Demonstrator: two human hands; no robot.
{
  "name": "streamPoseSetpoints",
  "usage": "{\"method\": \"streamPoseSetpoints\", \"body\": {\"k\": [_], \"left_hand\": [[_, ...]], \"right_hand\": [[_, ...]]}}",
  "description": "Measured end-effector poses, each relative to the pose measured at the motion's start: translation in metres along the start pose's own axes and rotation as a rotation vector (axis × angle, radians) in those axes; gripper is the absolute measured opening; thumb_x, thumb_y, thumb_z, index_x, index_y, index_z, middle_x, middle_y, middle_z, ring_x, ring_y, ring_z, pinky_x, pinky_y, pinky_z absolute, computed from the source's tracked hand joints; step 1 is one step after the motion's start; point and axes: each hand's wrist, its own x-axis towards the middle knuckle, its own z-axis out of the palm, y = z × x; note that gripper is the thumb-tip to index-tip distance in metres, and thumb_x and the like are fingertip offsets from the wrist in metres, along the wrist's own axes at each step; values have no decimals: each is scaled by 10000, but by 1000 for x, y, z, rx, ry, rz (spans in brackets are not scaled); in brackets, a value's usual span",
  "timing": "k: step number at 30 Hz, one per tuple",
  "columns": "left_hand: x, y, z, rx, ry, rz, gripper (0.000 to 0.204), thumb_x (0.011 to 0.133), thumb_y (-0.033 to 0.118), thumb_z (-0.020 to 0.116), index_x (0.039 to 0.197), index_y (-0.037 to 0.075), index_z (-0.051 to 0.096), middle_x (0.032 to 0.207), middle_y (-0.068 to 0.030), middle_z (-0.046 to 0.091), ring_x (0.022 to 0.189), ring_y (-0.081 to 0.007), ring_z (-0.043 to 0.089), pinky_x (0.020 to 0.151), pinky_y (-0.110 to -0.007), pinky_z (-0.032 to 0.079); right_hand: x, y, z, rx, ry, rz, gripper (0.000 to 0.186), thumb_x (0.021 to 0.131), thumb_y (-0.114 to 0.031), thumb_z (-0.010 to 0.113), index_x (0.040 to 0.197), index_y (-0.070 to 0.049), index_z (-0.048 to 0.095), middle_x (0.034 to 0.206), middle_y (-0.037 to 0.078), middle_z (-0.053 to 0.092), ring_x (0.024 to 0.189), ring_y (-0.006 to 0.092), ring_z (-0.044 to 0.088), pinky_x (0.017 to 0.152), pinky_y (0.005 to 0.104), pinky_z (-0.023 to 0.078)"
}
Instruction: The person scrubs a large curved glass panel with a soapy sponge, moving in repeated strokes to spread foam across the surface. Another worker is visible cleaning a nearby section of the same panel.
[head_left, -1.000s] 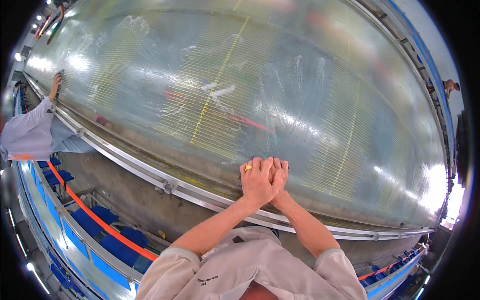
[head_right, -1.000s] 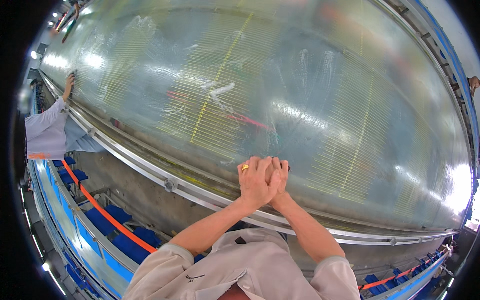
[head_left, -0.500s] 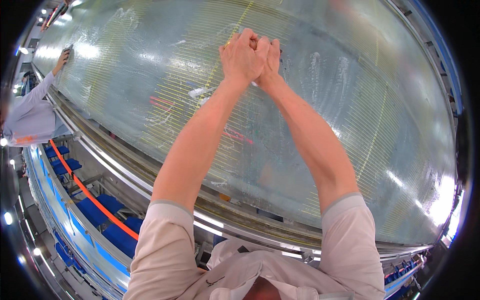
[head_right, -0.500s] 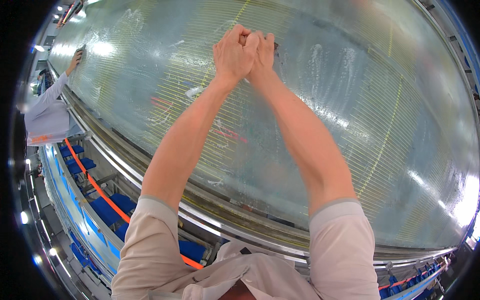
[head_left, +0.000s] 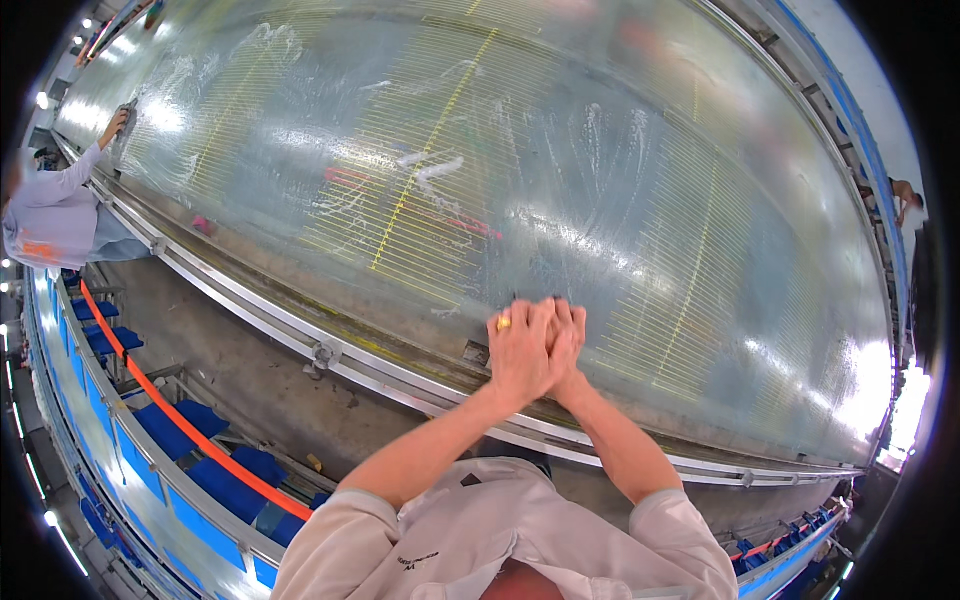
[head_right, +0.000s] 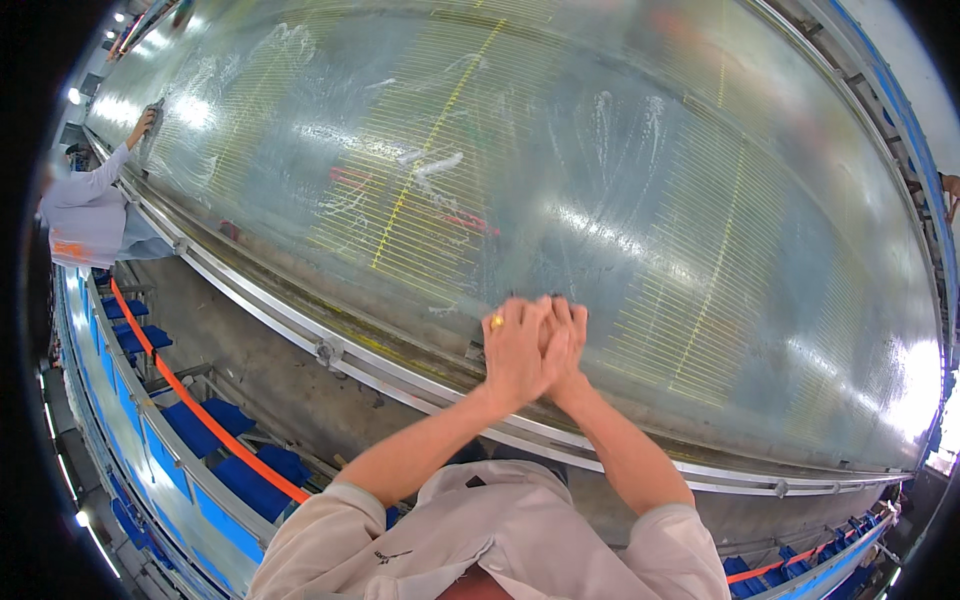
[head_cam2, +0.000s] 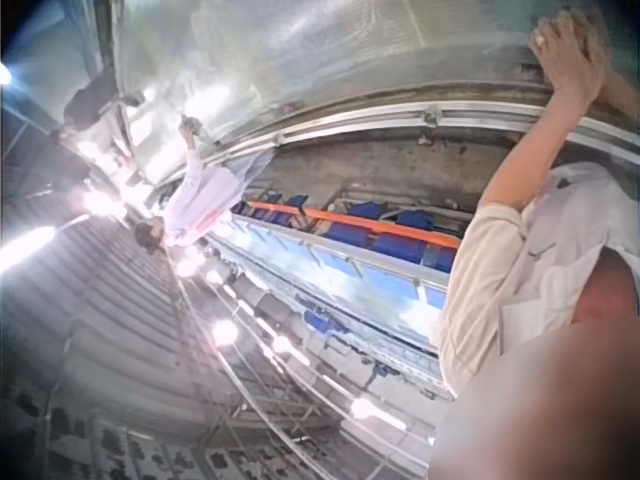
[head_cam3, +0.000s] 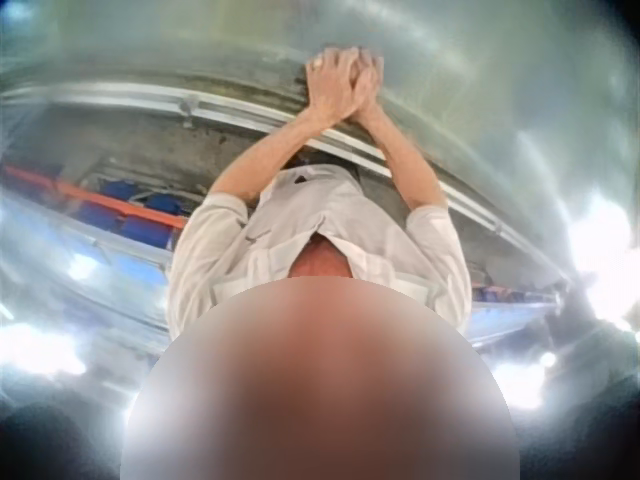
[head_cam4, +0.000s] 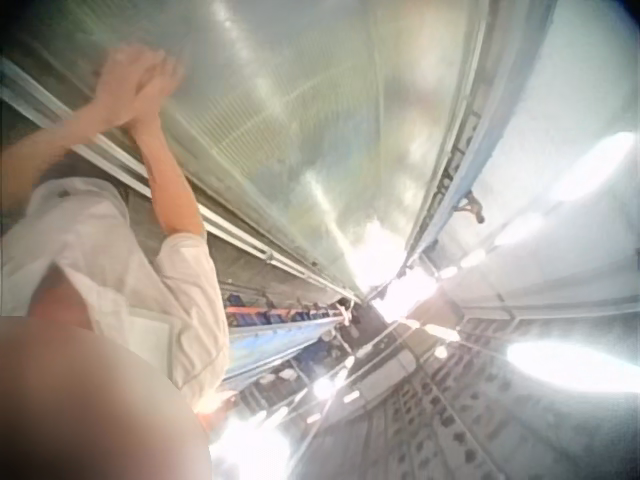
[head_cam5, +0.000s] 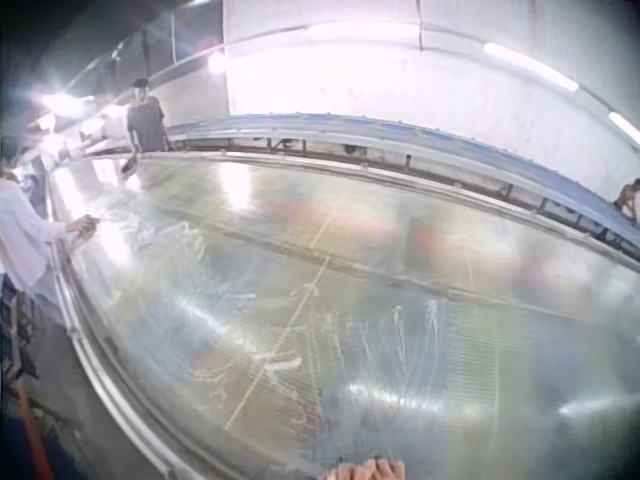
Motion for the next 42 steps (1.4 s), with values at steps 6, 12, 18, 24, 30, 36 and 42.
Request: {"method": "streamPoseSetpoints", "body": {"k": [6, 12, 18, 24, 30, 36, 42], "left_hand": [[-7, 7, -5, -50, 13, -41, 450, 914, 355, 675, 1250, 60, 624, 1078, -165, 620, 1030, -357, 587, 918, -514, 395], [112, -40, 18, 41, 52, -8, 412, 929, 392, 639, 1217, 98, 666, 1042, -165, 653, 1010, -369, 612, 915, -524, 411], [297, -107, 31, -28, 171, -48, 273, 930, 370, 635, 961, 104, 688, 886, -79, 705, 974, -313, 663, 853, -501, 464], [345, -117, 27, 46, 197, 49, 287, 947, 370, 608, 979, 96, 686, 809, -87, 702, 896, -311, 679, 781, -468, 490], [212, -96, -1, 41, 42, 66, 287, 971, 385, 601, 1048, 115, 660, 996, -100, 696, 1005, -329, 650, 917, -515, 432], [46, -56, -42, 5, -43, -44, 384, 948, 346, 648, 1223, 78, 654, 1136, -157, 650, 1078, -355, 617, 953, -508, 416], [4, -45, -66, -13, -101, -45, 451, 942, 340, 659, 1285, 51, 626, 1111, -161, 624, 1067, -344, 602, 984, -501, 392]], "right_hand": [[-14, -9, -7, -101, -184, 40, 193, 835, -256, 702, 986, -135, 702, 903, 42, 630, 861, 257, 581, 767, 437, 412], [98, 58, 57, -26, 83, -92, 137, 803, -230, 672, 862, -112, 635, 830, 76, 596, 809, 289, 536, 709, 446, 395], [271, 108, 122, 66, 156, -86, 77, 852, -207, 674, 882, -137, 665, 840, 11, 651, 885, 275, 584, 740, 457, 388], [318, 116, 139, 54, 125, -8, 150, 839, -241, 702, 936, -133, 663, 825, 14, 647, 889, 280, 598, 778, 459, 375], [200, 56, 107, 91, 251, -75, 182, 872, -222, 658, 971, -71, 641, 904, 105, 621, 879, 326, 560, 771, 474, 373], [57, -38, 50, 94, 61, 31, 206, 837, -261, 655, 950, -89, 661, 926, 65, 618, 931, 283, 557, 788, 462, 378], [27, -68, 31, -70, 49, 13, 104, 853, -206, 707, 917, -139, 661, 867, 24, 588, 838, 231, 554, 733, 429, 392]]}}
